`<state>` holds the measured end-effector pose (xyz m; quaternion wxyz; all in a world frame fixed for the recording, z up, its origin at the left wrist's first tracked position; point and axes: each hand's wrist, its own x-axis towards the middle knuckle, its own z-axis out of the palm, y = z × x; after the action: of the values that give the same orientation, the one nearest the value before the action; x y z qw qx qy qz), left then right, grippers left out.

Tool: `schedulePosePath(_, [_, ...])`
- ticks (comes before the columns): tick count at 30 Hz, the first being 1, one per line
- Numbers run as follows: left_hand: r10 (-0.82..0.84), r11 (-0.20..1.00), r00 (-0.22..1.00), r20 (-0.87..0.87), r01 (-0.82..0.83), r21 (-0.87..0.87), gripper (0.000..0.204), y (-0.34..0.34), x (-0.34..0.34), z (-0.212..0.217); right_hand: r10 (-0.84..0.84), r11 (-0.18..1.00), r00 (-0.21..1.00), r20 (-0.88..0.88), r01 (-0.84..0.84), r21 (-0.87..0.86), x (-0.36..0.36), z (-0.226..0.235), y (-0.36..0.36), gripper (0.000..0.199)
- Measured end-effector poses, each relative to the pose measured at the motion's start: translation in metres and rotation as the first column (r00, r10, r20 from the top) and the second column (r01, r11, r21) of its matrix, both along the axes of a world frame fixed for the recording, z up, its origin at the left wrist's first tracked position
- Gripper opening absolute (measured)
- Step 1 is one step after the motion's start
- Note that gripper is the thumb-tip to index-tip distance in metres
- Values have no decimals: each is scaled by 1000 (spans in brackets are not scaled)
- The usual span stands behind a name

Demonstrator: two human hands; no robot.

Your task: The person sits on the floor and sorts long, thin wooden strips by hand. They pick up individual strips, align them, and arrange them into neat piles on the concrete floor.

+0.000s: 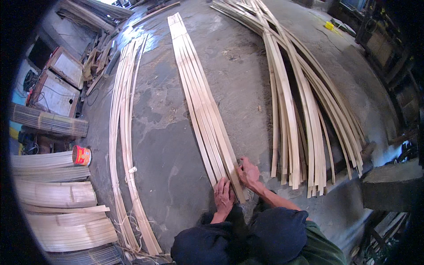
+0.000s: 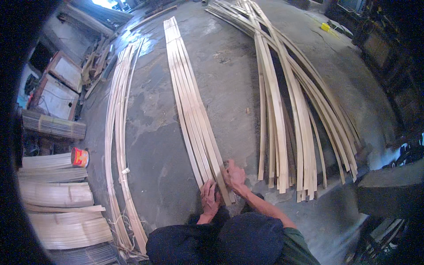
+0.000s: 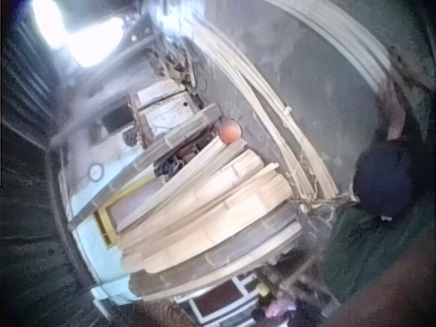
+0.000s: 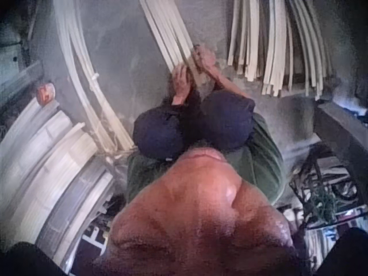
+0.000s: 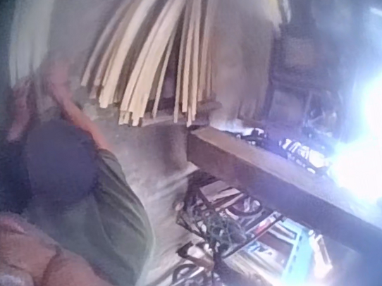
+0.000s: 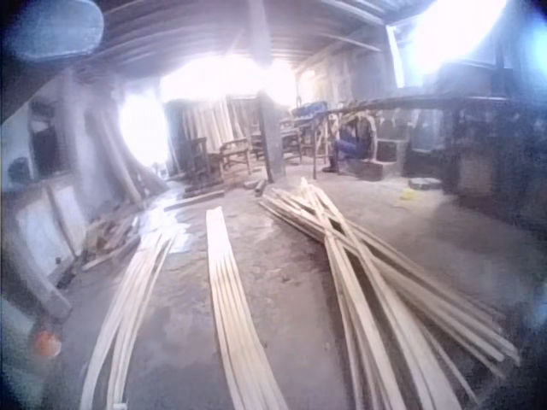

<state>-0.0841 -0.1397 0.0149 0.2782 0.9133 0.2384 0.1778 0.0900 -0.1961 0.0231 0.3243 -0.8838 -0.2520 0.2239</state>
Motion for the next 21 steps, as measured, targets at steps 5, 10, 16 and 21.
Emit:
schedulePosePath(5, [-42, 999, 999, 2, 42, -1, 40, -3, 10, 3, -42, 923, 997, -65, 64, 380, 19, -35, -22, 24])
schedulePosePath(10, [-21, 1000, 1000, 4, 21, -2, 40, -1, 2, -4, -168, 792, 696, -699, 517, 324, 66, 64, -56, 22])
schedulePosePath(16, [-13, 1000, 1000, -16, 13, 11, 42, -2, -1, -8, -505, 644, 862, -44, 410, 645, 143, 183, -118, 19])
schedulePosePath(21, [3, 999, 999, -42, -2, 32, 45, -4, 5, -3, -574, 617, 816, 62, 382, 688, 191, 201, -180, 43])
